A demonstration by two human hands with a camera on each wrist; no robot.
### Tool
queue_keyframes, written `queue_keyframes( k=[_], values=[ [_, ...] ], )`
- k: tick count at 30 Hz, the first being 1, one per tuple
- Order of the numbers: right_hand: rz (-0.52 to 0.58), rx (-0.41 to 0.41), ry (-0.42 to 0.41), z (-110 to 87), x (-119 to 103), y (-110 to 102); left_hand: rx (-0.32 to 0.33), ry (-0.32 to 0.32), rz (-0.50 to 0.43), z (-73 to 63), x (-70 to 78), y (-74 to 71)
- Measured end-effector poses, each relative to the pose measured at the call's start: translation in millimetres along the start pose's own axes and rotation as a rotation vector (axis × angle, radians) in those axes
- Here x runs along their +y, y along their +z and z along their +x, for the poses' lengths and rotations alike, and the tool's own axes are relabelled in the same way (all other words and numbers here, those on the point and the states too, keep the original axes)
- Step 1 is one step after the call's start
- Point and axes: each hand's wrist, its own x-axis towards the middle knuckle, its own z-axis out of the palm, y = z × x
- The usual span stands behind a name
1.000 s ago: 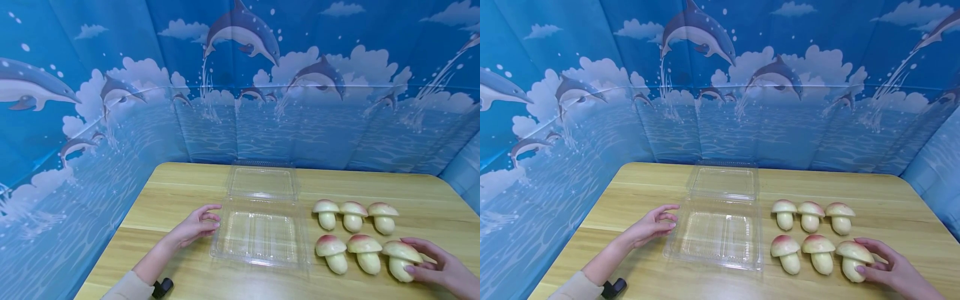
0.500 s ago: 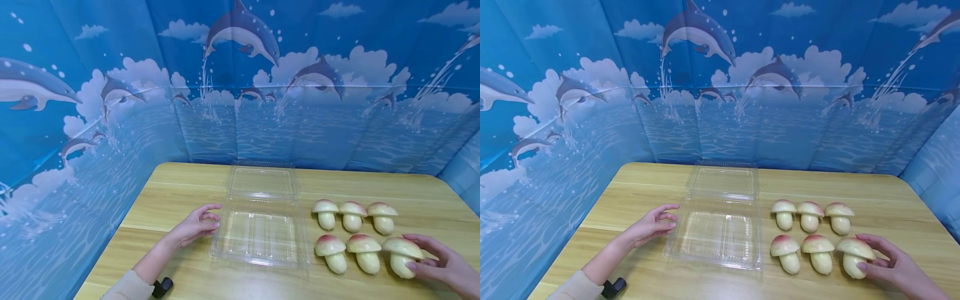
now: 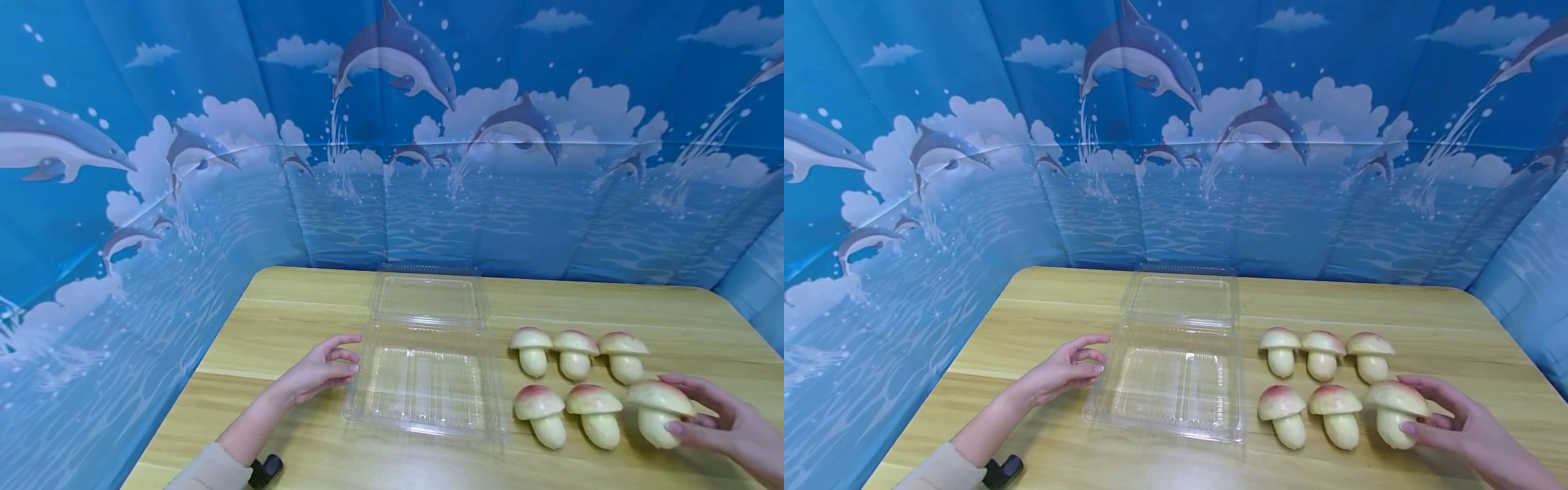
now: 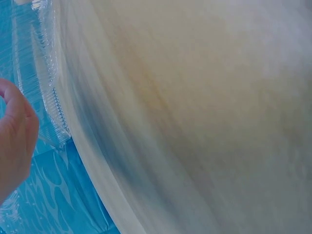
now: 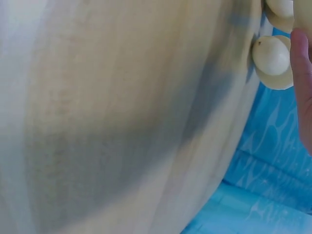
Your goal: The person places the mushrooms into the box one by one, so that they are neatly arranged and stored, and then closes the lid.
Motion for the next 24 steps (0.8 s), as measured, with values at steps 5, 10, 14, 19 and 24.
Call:
queue_keyframes(
  k=[5, 10, 14, 19, 24],
  values=[
    [0.001, -0.014, -0.022, 3.7, -7.8, -2.3, 0.001, -0.002, -0.003, 0.0, -0.8, -0.8],
    [-0.008, 0.002, -0.09, 3.6, -14.1, -0.5, -0.006, -0.001, -0.006, 1.4, -0.7, -0.7],
    [-0.02, 0.017, -0.093, 3.5, -19.2, 0.9, -0.01, 0.002, -0.006, 2.8, -0.5, -0.2],
    [-0.017, 0.003, -0.086, 7.5, -27.9, 1.4, -0.004, 0.004, -0.006, 2.9, -0.1, -0.4],
    [0.008, -0.029, -0.028, 11.4, -36.6, 5.0, 0.001, -0.003, 0.002, 0.8, -0.4, -0.7]
  ],
)
